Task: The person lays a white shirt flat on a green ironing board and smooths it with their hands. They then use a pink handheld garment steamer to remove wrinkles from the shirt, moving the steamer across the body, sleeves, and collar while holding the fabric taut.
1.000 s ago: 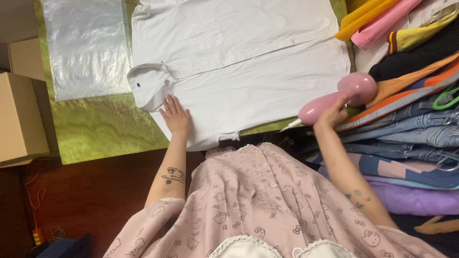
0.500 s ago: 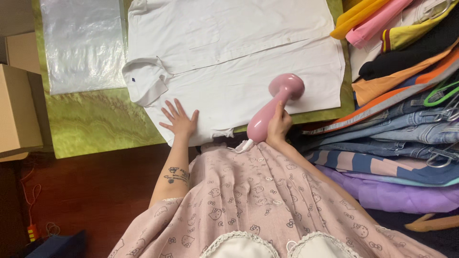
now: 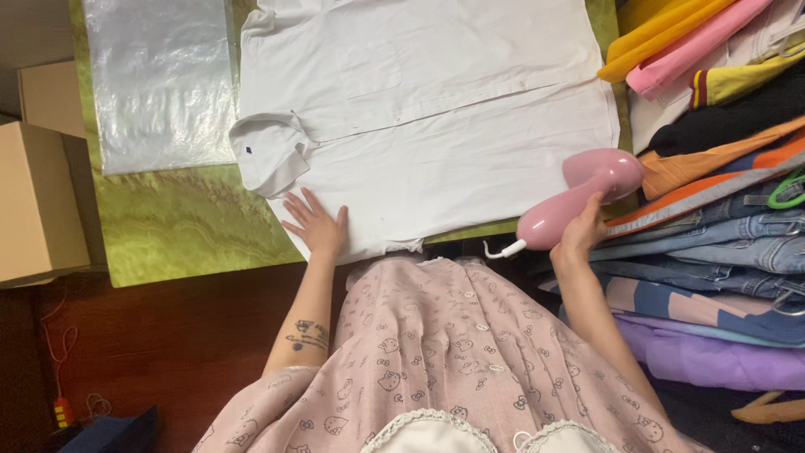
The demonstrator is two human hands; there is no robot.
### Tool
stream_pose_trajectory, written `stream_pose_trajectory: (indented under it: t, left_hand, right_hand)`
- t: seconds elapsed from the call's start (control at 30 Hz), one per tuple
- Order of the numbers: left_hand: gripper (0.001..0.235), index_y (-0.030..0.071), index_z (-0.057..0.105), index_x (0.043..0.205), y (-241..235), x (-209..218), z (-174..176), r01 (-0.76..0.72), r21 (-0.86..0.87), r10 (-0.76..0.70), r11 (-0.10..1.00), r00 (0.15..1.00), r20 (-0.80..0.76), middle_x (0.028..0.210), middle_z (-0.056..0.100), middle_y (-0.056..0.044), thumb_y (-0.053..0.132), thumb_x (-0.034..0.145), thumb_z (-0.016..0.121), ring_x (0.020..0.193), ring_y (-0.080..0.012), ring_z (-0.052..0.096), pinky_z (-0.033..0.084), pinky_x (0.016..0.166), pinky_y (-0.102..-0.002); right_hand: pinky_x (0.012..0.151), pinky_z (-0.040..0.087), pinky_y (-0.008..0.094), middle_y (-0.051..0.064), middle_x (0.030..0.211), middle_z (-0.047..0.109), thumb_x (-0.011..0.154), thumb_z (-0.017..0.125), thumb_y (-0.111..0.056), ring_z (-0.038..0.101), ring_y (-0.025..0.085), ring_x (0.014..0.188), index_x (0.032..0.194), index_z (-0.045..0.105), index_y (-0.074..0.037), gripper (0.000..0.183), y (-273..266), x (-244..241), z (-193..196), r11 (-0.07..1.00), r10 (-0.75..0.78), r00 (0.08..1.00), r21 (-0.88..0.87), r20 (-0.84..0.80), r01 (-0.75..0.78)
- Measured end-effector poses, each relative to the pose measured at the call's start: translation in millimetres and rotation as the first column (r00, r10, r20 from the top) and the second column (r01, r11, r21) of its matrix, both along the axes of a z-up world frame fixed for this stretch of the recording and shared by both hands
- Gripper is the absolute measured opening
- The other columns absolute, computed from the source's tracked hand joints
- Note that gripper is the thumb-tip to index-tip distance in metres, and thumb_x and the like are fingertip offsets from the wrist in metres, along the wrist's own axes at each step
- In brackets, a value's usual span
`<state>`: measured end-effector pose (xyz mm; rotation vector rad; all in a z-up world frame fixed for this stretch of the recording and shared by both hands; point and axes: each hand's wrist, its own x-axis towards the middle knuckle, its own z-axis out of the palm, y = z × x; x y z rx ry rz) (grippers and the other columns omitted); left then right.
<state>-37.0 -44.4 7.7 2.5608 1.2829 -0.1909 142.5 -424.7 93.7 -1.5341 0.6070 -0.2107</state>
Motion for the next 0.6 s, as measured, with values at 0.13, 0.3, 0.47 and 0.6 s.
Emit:
stream_pose_trajectory:
  t: [0.13,0.3,0.47,0.6]
  left_hand:
    - [0.088,-0.003,0.015,0.148,-16,39,21,0.342,0.102,-0.353,0.934,0.927,0.125,0.153,0.014,-0.027,0.042,0.085,0.058,0.142,-0.0405,0.013,0.007,0.110,-0.064]
    - [0.064,0.000,0.017,0.148,12,111,14,0.410,-0.045,-0.383,0.911,0.880,0.281,0.155,0.013,-0.020,0.028,0.097,0.042,0.143,-0.0326,0.017,0.020,0.114,-0.054]
    - [0.055,0.004,0.024,0.147,76,169,10,0.434,-0.012,-0.397,0.901,0.834,0.384,0.151,0.026,-0.019,0.017,0.096,0.041,0.139,-0.0338,0.029,0.025,0.114,-0.048]
    - [0.058,0.024,0.019,0.152,108,199,3,0.418,0.051,-0.420,0.907,0.889,0.182,0.158,0.011,-0.008,0.042,0.099,0.037,0.144,-0.0331,0.011,0.009,0.113,-0.061]
  right_hand:
    - [0.091,0.044,0.036,0.008,0.096,0.061,0.097,0.058,-0.042,0.052,0.014,0.095,0.097,0.067,-0.002,0.042,46,-17,-22,0.982,0.185,0.980,-0.020,-0.069,-0.186]
    - [0.067,0.045,0.026,-0.001,0.069,0.058,0.096,0.057,-0.039,0.053,0.011,0.070,0.072,0.065,-0.013,0.037,149,-31,-19,0.838,0.546,0.821,0.098,-0.166,-0.537]
    - [0.061,0.042,0.024,-0.002,0.064,0.055,0.096,0.056,-0.037,0.050,0.009,0.068,0.069,0.063,-0.013,0.037,252,-31,-1,0.745,0.667,0.737,0.101,-0.109,-0.659]
    - [0.058,0.041,0.023,-0.002,0.062,0.057,0.097,0.052,-0.042,0.052,0.006,0.067,0.070,0.062,-0.014,0.041,291,-10,-12,0.728,0.684,0.725,0.008,-0.084,-0.686]
